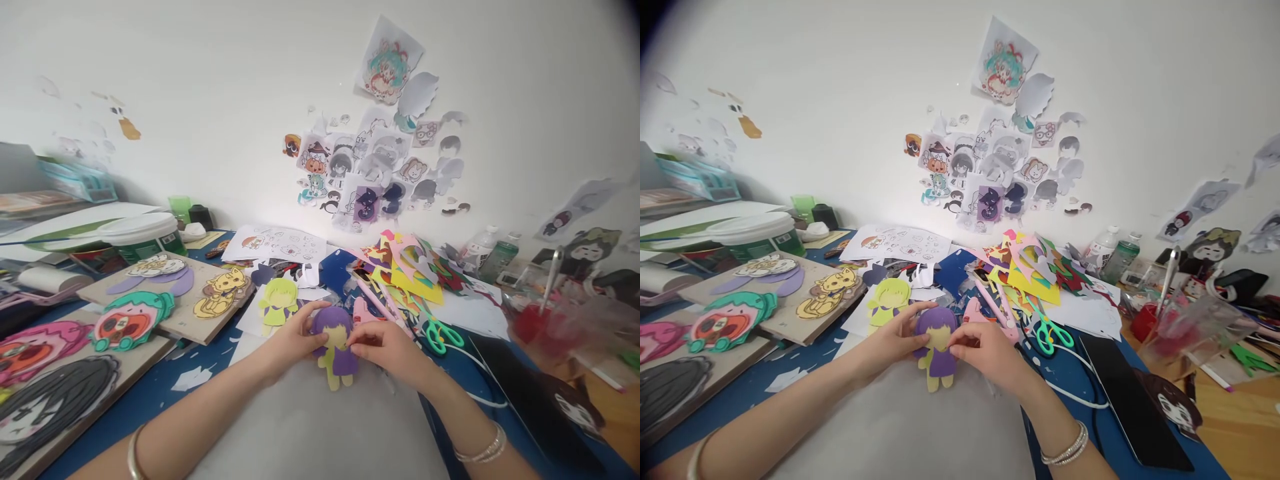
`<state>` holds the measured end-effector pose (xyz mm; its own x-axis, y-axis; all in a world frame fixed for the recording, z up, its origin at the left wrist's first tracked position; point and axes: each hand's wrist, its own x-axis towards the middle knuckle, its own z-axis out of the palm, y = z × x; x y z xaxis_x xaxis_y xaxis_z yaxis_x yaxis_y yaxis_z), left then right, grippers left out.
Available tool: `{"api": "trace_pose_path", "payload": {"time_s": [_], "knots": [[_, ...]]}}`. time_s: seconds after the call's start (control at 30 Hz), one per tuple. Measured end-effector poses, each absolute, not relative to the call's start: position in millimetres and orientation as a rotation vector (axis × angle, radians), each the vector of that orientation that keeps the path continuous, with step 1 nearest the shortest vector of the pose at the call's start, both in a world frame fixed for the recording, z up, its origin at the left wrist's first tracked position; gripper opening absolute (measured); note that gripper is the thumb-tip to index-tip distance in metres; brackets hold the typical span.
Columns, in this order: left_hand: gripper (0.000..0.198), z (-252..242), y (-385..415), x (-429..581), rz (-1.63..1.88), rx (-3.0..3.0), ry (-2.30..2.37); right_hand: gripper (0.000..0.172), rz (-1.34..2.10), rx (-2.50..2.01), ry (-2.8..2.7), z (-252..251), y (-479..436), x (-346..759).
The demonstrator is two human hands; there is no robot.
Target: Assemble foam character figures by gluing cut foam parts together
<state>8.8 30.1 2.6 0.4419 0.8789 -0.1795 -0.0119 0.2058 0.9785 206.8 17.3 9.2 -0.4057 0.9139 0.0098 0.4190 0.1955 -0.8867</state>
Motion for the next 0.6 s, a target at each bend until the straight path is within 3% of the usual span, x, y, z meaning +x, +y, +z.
{"api": "trace_pose_path", "payload": {"time_s": [0.17,0.6], "knots": [[0.066,1.3,29.8,9.1,0.746,1.229,0.924,0.013,1.056,-1.309,-1.990,6.7,17.4,204.0],[0.070,2.9,27.5,9.1,0.747,1.335,0.955,0.011,0.773,-1.246,-2.091,2.8,14.1,199.4]]}}
